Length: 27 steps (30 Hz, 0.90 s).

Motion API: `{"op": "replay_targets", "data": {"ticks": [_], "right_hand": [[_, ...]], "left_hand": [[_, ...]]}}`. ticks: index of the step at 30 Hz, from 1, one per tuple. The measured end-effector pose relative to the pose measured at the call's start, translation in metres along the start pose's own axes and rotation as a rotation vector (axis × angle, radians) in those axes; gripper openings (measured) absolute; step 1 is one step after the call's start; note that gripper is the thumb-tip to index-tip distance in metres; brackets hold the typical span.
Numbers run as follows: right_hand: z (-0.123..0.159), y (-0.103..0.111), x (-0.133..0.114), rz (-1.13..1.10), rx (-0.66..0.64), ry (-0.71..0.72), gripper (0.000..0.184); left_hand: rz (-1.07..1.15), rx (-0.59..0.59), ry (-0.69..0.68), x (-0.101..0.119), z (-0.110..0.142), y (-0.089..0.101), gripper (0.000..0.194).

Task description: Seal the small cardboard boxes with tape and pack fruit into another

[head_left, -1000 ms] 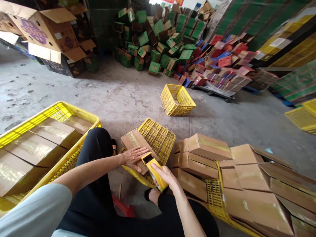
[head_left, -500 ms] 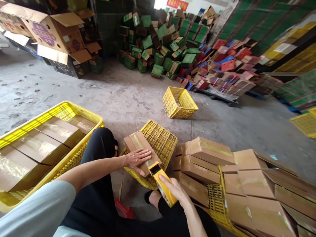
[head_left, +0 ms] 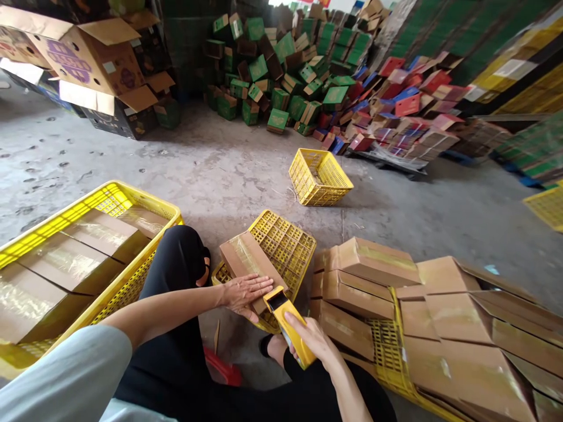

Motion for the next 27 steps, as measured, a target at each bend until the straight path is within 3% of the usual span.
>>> {"op": "replay_targets", "data": {"ticks": [9,16,21,27], "right_hand": [[0.034,0.011,0.031,0.002,0.022,-0.045,0.066],[0.027,0.004,0.04,-0.023,0.017,-0.017,0.073],[0.027,0.007,0.043,-0.015,0.019,-0.014,0.068],[0.038,0.006,0.037,-0.017,0.0,0.001,0.062]], "left_hand": [[-0.03,0.023,0.03,0.008,-0.001,0.002,0.107],[-0.044,-0.028,-0.052,0.034,-0.01,-0.004,0.103],[-0.03,-0.057,-0.043,0.034,-0.012,-0.013,0.103],[-0.007,-0.062,-0.034,0.033,-0.011,-0.009,0.106]]}}
Point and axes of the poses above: each hand's wrist, its own z-axis away from the middle knuckle, its own y-axis out of the back of the hand, x = y × z, the point moved 3 cm from there along -z, towards the middle knuckle, and after that the axes turned 2 degrees about z, right-handed, at the moved point
